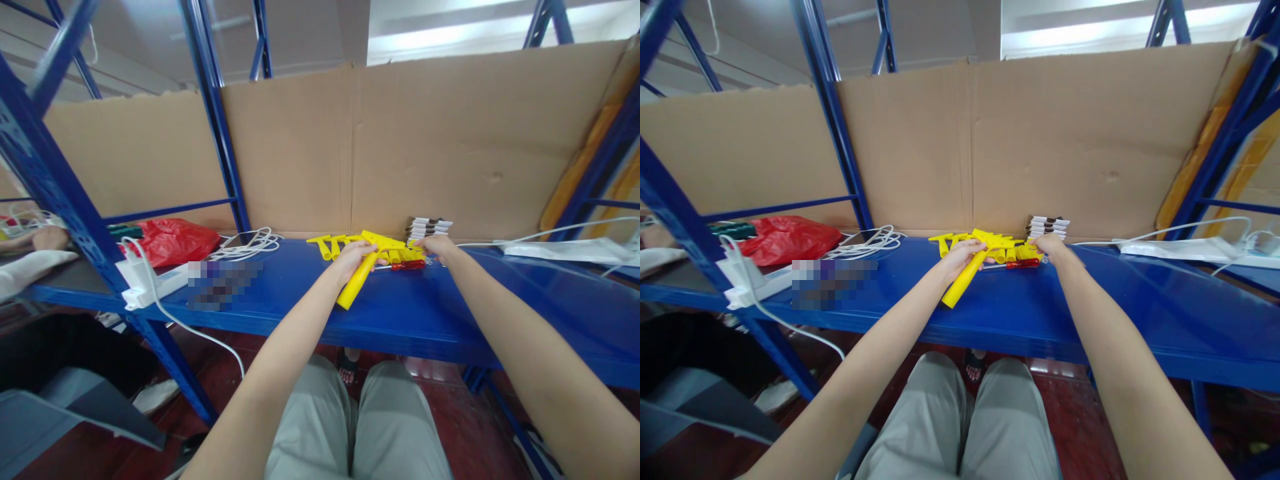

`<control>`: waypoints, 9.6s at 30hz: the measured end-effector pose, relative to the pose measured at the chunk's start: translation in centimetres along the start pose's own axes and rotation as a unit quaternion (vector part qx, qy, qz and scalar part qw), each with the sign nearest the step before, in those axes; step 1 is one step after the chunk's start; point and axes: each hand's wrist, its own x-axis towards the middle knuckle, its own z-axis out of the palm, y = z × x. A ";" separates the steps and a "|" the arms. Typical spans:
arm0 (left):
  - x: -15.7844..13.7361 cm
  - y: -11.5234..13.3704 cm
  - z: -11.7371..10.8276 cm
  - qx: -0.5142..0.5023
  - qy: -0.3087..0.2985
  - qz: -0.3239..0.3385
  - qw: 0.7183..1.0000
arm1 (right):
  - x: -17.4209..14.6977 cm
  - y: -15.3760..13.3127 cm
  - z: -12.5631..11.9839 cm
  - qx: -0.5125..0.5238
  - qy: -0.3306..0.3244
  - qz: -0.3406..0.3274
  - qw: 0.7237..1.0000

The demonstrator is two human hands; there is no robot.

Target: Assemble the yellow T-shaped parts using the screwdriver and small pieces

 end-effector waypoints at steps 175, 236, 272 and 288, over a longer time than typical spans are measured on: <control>1.6 -0.4 -12.8 0.626 0.287 0.047 0.723 | -1.4 0.8 0.1 0.182 -0.008 -0.159 0.970; 1.1 1.3 -10.0 0.457 0.366 0.249 0.772 | -3.3 -0.5 0.4 0.207 -0.023 -0.129 0.970; 1.7 -0.6 -8.8 0.467 0.019 0.378 0.799 | -3.9 -0.8 2.5 0.258 -0.131 -0.117 0.950; -1.8 0.1 -4.7 0.780 0.067 0.229 0.579 | -5.1 0.3 4.9 0.209 -0.309 -0.224 0.900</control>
